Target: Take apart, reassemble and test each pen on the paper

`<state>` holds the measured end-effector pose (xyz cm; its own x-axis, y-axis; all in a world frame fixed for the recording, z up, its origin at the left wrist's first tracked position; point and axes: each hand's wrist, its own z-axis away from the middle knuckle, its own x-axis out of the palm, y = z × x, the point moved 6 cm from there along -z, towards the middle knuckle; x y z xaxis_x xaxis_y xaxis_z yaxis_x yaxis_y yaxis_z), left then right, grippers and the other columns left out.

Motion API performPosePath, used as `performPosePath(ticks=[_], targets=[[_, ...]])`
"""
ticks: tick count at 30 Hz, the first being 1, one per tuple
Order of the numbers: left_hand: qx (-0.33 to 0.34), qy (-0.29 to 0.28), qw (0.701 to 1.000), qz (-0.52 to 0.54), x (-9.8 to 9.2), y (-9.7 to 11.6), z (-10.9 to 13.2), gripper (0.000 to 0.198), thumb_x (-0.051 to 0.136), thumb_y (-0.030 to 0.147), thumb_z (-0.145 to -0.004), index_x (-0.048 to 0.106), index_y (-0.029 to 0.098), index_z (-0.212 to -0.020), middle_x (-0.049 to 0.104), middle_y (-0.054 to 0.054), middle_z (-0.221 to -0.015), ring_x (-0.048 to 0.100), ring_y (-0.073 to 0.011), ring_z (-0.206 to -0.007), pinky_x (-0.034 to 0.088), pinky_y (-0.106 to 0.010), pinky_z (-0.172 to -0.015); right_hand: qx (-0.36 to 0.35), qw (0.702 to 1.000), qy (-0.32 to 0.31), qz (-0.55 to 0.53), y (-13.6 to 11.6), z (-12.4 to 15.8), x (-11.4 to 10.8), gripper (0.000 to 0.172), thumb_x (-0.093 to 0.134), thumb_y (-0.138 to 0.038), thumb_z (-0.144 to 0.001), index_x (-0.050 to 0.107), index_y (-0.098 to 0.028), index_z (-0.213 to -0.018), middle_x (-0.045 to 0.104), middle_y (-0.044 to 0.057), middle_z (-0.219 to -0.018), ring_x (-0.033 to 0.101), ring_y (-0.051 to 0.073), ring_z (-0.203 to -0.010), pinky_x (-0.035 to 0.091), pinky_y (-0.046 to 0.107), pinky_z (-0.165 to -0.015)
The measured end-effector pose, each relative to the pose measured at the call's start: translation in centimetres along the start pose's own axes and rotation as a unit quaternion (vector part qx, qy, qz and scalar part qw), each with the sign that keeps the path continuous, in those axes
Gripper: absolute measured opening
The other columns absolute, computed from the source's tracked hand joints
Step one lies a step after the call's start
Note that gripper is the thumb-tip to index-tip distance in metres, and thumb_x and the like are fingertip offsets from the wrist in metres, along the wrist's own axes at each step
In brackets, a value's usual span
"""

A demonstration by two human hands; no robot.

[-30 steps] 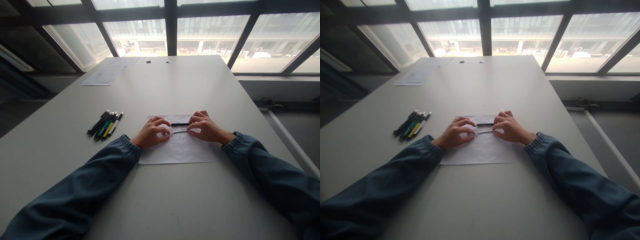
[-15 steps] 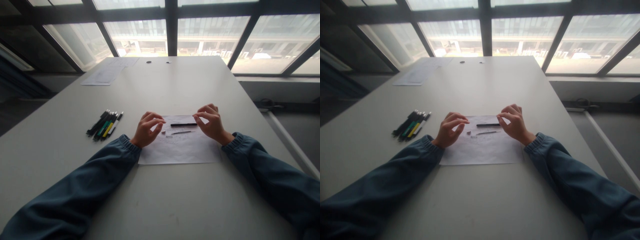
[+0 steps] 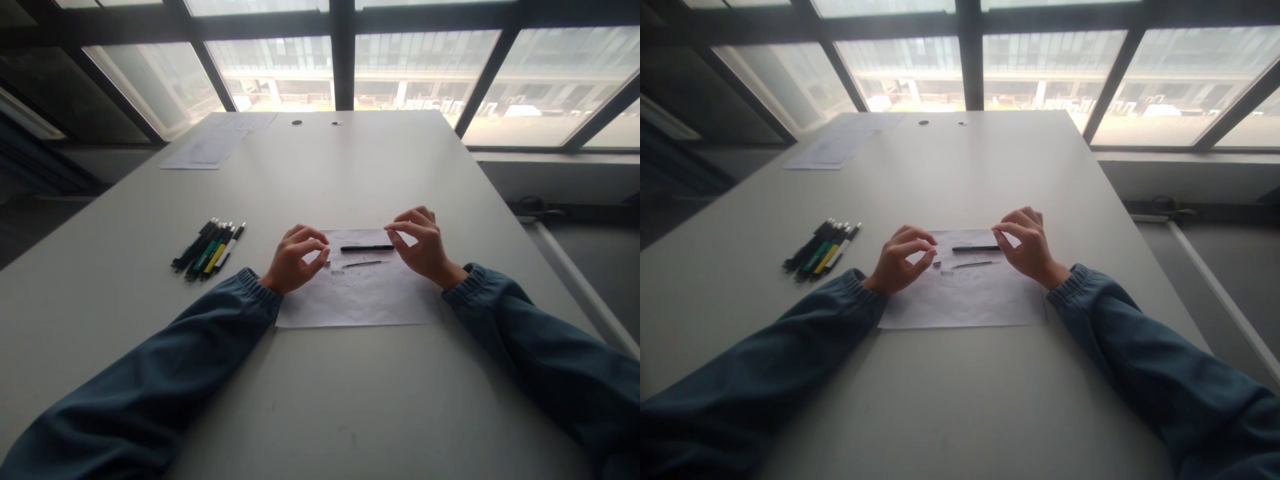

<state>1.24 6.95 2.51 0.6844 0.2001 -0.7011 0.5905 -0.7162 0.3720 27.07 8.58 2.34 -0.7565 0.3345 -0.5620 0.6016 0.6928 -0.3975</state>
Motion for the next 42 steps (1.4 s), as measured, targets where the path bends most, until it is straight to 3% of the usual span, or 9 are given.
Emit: performPosePath(ticks=[4,11,19,42], targets=[[0.02,-0.039,0.999,-0.002,0.5,0.2,0.0,0.018,0.066,0.028,-0.09,0.068,0.022,-0.074,0.074,-0.004,-0.098,0.062,-0.0194,-0.096,0.051,-0.041,-0.093,-0.018,0.999,-0.026,-0.013,-0.4,0.0,0.2,0.012,0.064,-0.023,-0.092,0.075,-0.026,-0.089,0.068,0.006,-0.09,0.056,0.026,-0.092,0.038,0.048,-0.09],[0.042,-0.108,0.993,-0.024,1.4,0.5,0.2,0.008,0.071,0.03,-0.088,0.074,0.025,-0.082,0.073,-0.003,-0.112,0.06,-0.0219,-0.109,0.045,-0.042,-0.099,-0.083,0.987,-0.135,-0.019,-1.4,0.3,1.5,0.01,0.066,-0.024,-0.092,0.074,-0.026,-0.086,0.068,0.005,-0.095,0.055,0.025,-0.097,0.036,0.047,-0.093],[0.053,-0.131,0.99,-0.024,1.7,0.6,0.3,0.005,0.073,0.031,-0.087,0.075,0.026,-0.085,0.073,-0.003,-0.113,0.059,-0.0224,-0.111,0.045,-0.042,-0.102,-0.123,0.971,-0.206,-0.007,-1.9,0.8,2.2,0.008,0.067,-0.027,-0.092,0.074,-0.026,-0.087,0.068,0.005,-0.097,0.056,0.025,-0.1,0.033,0.049,-0.097],[0.065,-0.147,0.987,-0.014,2.0,0.5,0.3,0.004,0.076,0.024,-0.083,0.076,0.028,-0.081,0.074,-0.001,-0.111,0.06,-0.0224,-0.113,0.047,-0.043,-0.104,-0.136,0.96,-0.246,0.012,-2.0,0.9,2.9,0.013,0.066,-0.019,-0.09,0.074,-0.025,-0.081,0.069,0.005,-0.092,0.057,0.024,-0.099,0.03,0.048,-0.099]])
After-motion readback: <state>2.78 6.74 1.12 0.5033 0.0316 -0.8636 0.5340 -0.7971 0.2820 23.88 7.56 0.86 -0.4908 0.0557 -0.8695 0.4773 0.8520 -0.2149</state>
